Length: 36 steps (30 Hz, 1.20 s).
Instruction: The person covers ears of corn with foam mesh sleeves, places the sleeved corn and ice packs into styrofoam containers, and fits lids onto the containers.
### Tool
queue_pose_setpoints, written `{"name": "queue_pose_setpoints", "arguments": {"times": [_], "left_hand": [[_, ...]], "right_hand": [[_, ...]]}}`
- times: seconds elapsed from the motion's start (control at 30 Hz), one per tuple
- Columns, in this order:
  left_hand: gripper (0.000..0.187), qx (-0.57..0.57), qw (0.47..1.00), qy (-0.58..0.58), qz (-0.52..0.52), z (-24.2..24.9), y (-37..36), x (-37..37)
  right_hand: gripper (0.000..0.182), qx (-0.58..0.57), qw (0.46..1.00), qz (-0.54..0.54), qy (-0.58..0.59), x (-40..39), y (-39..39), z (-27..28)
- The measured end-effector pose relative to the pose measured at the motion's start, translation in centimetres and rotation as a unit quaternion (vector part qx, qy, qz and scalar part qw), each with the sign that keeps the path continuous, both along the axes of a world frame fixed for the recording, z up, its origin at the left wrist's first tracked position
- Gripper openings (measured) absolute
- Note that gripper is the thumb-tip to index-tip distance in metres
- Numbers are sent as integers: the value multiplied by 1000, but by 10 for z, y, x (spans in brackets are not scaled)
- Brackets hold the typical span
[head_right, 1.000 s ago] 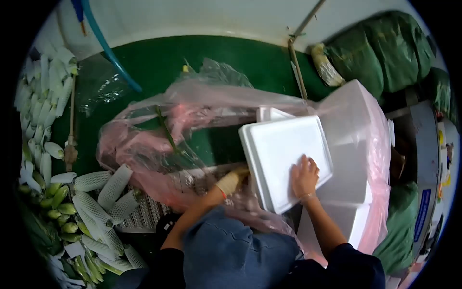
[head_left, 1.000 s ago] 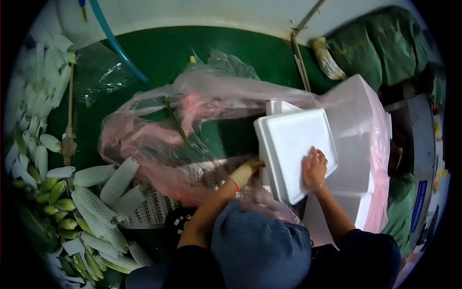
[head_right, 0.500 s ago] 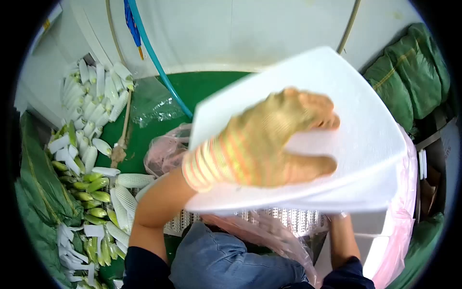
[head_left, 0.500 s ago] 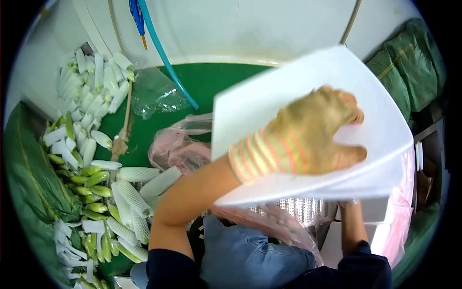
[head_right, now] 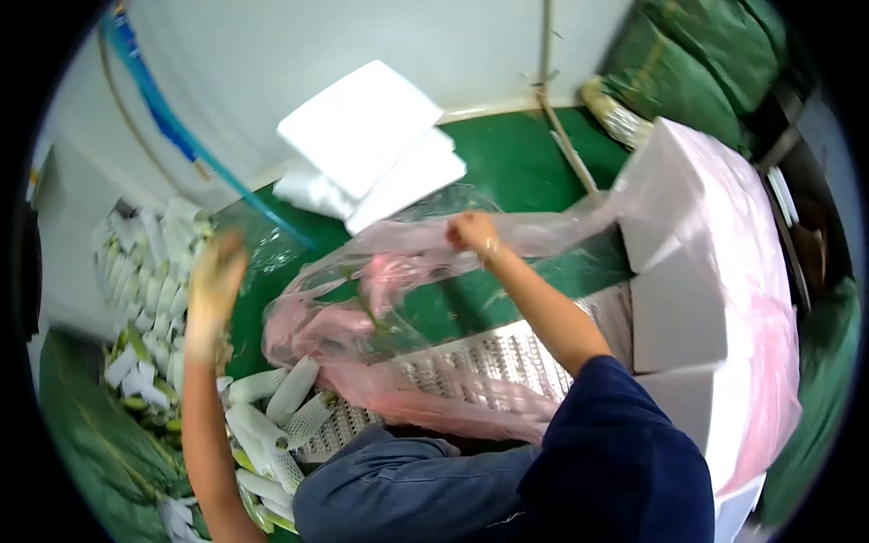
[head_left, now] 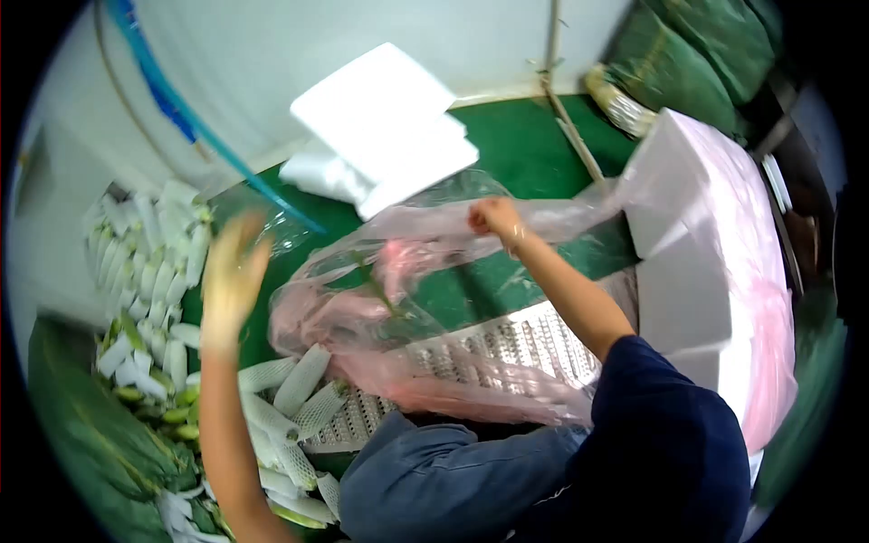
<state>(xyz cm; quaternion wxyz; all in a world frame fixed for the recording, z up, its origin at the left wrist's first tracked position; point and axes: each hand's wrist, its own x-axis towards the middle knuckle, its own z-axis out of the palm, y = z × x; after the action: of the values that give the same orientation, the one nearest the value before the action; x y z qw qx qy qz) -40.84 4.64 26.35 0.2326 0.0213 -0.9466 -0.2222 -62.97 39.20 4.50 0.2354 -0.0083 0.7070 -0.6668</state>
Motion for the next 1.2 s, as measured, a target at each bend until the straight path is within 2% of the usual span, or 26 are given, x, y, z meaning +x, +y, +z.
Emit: {"name": "queue_pose_setpoints", "arguments": {"times": [0.03,0.07,0.1,0.13,0.2,0.27,0.3,0.33,0.4,0.43,0.47,0.5,0.53,0.6,0.63,0.67,0.73,0.77,0.83,0.9,0.93,1.0,1.07,1.1,1.13,1.2], "left_hand": [[26,9,995,-75,58,-29,-8,46],[16,13,987,-142,69,-62,-22,91],[11,12,987,-147,56,-97,-35,143],[13,132,951,-248,128,-117,-33,190],[19,116,954,-226,160,-147,-11,258],[19,126,940,-264,176,-146,27,276],[19,126,938,-272,175,-146,40,278],[18,120,938,-277,170,-144,48,278],[18,109,939,-285,162,-143,60,278],[17,100,939,-289,155,-141,64,276],[17,92,939,-293,152,-140,67,277],[17,86,940,-295,148,-140,71,277],[17,79,940,-298,147,-138,71,277],[16,62,940,-303,143,-137,74,278],[16,54,940,-305,141,-136,75,279],[16,45,941,-306,141,-135,75,281],[16,31,939,-314,138,-136,76,287],[15,22,938,-318,139,-137,76,289],[15,3,936,-327,135,-141,76,295],[15,-24,932,-338,128,-142,74,302],[15,-37,931,-341,120,-144,74,303],[15,-70,928,-351,104,-151,71,309],[15,-117,924,-356,75,-157,65,314],[15,-147,920,-358,55,-160,62,319],[14,-180,916,-357,33,-163,58,323],[14,-239,908,-345,-11,-171,50,329]], "right_hand": [[22,12,999,29,5,42,25,10],[21,29,998,49,6,84,56,21],[21,64,996,54,15,120,92,26],[20,100,993,59,28,142,126,32],[20,172,983,-24,66,171,205,43],[20,388,907,-119,114,179,273,71],[19,425,880,-166,132,176,306,78],[20,399,877,-215,161,173,334,90],[18,514,786,-213,271,165,363,139],[24,536,773,-205,271,158,376,156],[42,552,753,-196,298,149,391,164],[60,585,715,-196,328,142,403,173],[69,610,679,-179,368,131,417,188],[76,724,564,-190,349,118,441,227],[79,707,615,-228,267,110,456,242],[83,688,614,-292,253,90,497,232],[88,677,643,-327,147,82,540,225],[77,710,622,-315,94,74,555,198],[67,739,600,-304,45,50,571,161],[40,690,694,-149,146,40,559,160],[24,647,642,-302,279,49,534,151],[23,499,733,-375,270,71,470,196],[24,415,718,-420,367,55,452,210],[25,289,809,-359,365,57,442,231],[26,154,877,-287,352,67,428,260],[27,160,892,-215,365,87,380,296]]}}
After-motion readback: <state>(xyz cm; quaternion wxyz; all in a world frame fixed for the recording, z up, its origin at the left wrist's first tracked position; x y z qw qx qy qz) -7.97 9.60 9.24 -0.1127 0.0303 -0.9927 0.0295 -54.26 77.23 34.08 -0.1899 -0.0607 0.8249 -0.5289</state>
